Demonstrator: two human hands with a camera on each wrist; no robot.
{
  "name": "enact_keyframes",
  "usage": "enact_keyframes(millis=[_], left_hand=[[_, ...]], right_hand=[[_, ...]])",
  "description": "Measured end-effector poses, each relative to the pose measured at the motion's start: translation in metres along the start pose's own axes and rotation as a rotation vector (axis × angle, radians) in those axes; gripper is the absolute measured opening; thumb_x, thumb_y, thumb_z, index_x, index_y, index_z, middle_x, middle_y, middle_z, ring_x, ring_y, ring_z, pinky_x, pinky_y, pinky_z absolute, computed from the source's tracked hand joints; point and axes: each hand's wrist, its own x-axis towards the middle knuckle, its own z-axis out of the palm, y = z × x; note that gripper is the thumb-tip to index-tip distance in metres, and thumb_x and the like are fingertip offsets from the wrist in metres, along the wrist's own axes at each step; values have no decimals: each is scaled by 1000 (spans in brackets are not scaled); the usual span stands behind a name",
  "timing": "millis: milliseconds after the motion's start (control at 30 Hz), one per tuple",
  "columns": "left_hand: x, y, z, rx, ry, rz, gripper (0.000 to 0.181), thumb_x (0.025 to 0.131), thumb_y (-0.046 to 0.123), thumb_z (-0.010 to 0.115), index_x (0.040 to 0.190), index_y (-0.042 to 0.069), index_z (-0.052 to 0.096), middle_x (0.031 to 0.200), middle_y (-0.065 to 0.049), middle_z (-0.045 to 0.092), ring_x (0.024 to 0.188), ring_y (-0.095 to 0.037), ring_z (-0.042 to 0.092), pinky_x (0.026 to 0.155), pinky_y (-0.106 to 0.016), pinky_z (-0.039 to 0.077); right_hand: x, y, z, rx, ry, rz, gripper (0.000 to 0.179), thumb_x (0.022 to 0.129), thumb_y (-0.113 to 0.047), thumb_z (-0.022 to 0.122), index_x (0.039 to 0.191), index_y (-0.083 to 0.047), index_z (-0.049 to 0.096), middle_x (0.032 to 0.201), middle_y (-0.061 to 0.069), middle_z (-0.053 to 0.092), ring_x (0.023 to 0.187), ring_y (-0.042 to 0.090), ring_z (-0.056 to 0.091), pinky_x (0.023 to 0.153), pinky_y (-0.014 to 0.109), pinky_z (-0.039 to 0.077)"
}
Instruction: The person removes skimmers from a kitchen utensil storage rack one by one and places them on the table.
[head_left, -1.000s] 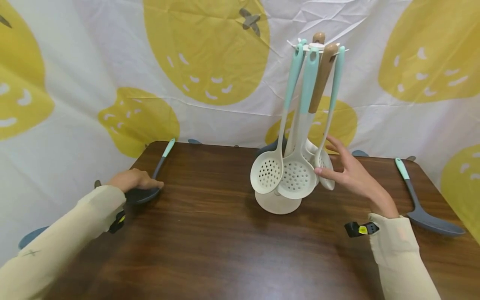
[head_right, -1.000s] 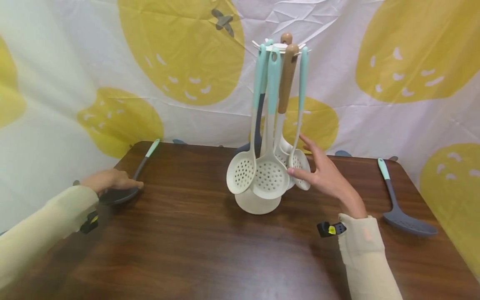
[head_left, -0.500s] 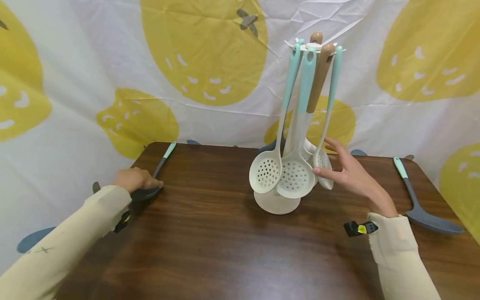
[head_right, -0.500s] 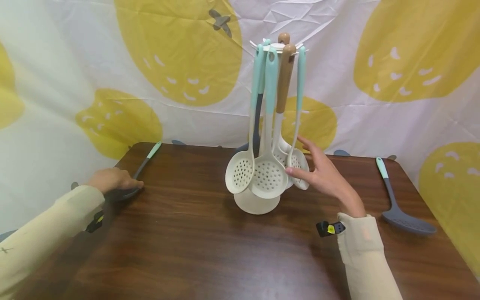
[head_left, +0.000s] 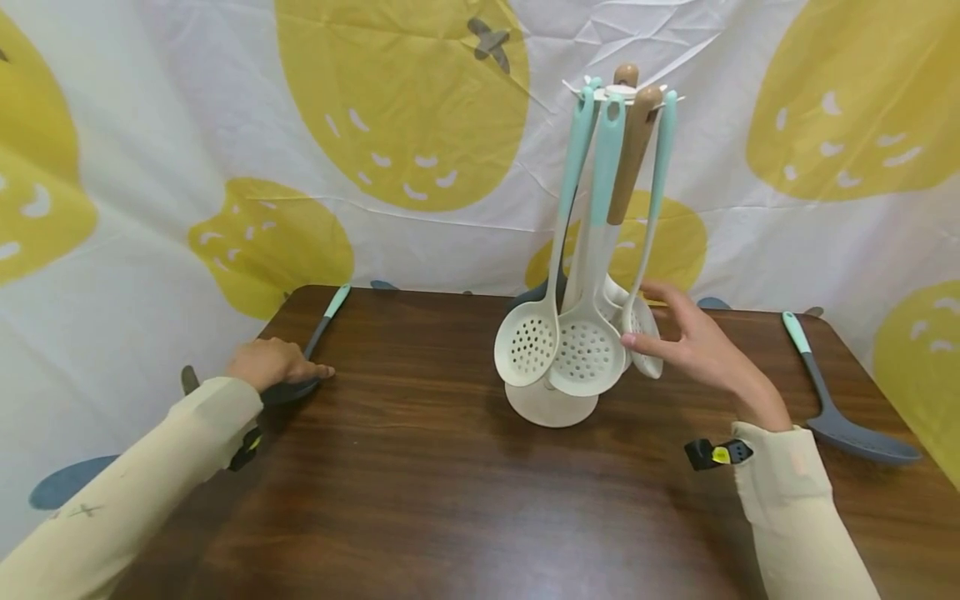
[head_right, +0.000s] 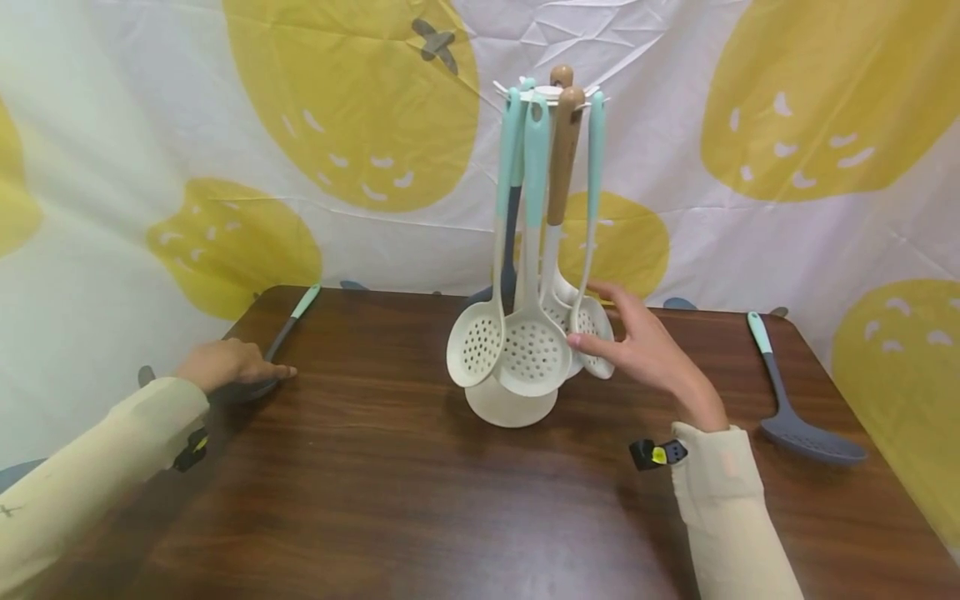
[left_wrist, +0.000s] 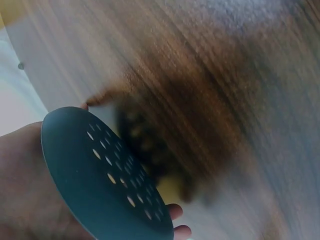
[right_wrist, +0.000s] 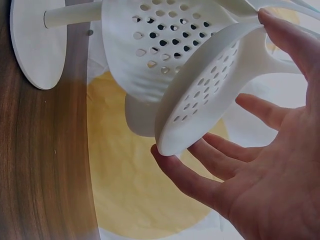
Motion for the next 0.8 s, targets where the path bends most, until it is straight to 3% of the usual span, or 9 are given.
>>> enact_keyframes(millis=[367,467,533,633,800], left_hand=[[1,4,-2,8,42,33,98,95,75,46,143,-11,52,148,-42,44,132,-60,47,99,-66,49],[2,5,-3,1,90,59,94,95,73,50,140,-10,56,142,-41,51,123,-58,55,94,-64,52],[3,7,-3,-19,164,75,91,95,72,51,134,-10,60,134,-40,57,113,-56,61,87,-64,54],[4,15,-4,-58,321,91,90,97,70,50,133,-13,56,128,-42,56,101,-56,64,78,-64,55],[1,40,-9,-144,580,142,87,101,65,46,143,-11,45,134,-42,47,104,-60,60,77,-68,54]], right_hand=[[0,-3,-4,-86,8,21,72,96,-36,72,158,-16,40,162,16,39,150,43,35,113,70,31],[1,-3,-4,-94,14,16,71,97,-36,72,157,-15,41,160,16,42,149,42,35,113,70,31],[0,-3,-4,-92,20,17,69,97,-36,72,156,-16,42,160,15,43,149,41,36,113,69,31],[-1,-2,-3,-86,25,13,67,97,-34,72,155,-16,44,159,14,44,149,41,36,113,69,31],[-2,-2,-1,-73,27,-2,65,97,-34,72,155,-17,45,159,14,45,149,40,37,114,68,32]])
